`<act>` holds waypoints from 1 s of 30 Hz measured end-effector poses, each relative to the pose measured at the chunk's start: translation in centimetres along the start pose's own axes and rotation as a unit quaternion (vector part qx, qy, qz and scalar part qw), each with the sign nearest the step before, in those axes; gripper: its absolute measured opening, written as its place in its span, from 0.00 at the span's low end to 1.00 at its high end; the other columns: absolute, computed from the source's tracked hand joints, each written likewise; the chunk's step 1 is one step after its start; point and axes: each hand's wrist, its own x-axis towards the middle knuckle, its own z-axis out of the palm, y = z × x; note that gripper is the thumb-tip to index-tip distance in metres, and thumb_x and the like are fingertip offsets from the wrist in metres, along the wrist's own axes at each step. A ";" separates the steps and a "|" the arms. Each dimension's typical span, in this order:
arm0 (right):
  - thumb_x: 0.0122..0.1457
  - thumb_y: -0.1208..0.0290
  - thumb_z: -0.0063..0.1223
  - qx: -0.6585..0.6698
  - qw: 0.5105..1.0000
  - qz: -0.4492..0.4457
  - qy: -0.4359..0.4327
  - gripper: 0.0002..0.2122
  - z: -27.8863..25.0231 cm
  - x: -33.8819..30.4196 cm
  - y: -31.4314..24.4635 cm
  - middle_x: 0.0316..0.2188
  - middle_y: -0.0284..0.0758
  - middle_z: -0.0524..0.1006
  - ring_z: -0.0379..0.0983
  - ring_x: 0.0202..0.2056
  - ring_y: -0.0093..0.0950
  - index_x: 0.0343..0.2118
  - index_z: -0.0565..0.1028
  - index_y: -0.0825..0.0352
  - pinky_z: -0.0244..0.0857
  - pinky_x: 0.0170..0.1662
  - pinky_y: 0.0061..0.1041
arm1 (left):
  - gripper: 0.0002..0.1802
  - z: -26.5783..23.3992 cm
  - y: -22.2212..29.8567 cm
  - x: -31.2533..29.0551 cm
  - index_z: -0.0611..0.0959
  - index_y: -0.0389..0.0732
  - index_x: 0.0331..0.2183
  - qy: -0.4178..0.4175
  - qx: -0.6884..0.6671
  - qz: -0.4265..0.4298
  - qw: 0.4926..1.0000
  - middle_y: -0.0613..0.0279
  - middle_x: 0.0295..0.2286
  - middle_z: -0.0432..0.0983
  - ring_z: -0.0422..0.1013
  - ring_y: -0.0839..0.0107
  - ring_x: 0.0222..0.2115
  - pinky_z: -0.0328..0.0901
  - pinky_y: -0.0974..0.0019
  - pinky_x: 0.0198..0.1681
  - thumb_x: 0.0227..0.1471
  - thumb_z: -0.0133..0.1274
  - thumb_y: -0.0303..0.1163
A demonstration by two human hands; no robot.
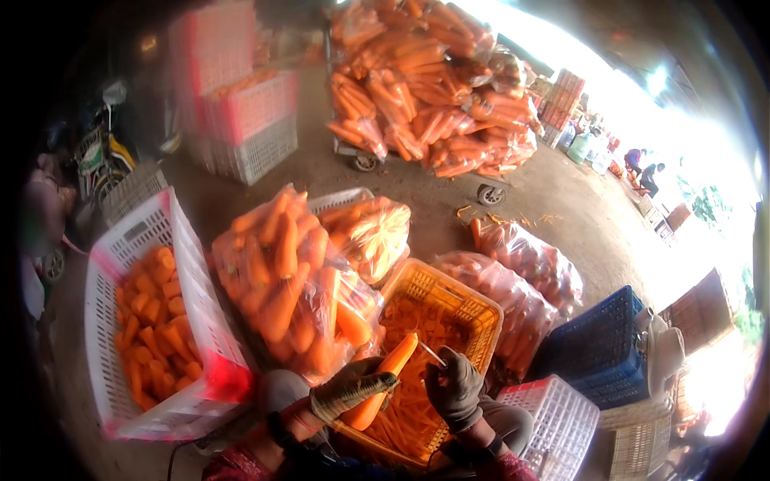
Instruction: The person peels carrots using a hand peeler and places the peeled carrots into a white plastic crate.
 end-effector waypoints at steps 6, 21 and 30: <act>0.48 0.74 0.54 -0.088 0.995 0.003 -0.050 0.10 0.5 -3.7 4.4 0.24 0.37 0.72 0.71 0.24 0.37 0.35 0.70 0.62 0.64 0.26 0.31 | 0.18 2.8 1.1 -1.6 0.75 0.36 0.42 -0.003 0.033 0.063 0.997 0.67 0.28 0.71 0.65 0.80 0.29 0.62 0.76 0.34 0.55 0.53 0.40; 0.59 0.64 0.50 0.728 0.603 0.321 -0.055 0.15 -4.1 0.4 -2.6 0.26 0.34 0.75 0.73 0.26 0.26 0.44 0.68 0.69 0.71 0.29 0.25 | 0.34 4.8 0.8 -1.8 0.62 0.35 0.56 -0.060 -0.124 0.075 0.988 0.53 0.51 0.66 0.64 0.64 0.52 0.60 0.65 0.54 0.52 0.55 0.36; 0.45 0.71 0.61 -0.014 0.999 -0.020 0.030 0.22 -5.1 -1.3 -2.3 0.28 0.37 0.75 0.74 0.28 0.36 0.45 0.70 0.66 0.67 0.30 0.30 | 0.16 4.2 -1.8 -0.9 0.76 0.37 0.31 0.092 0.033 0.015 0.995 0.68 0.17 0.68 0.63 0.78 0.11 0.58 0.74 0.14 0.49 0.60 0.40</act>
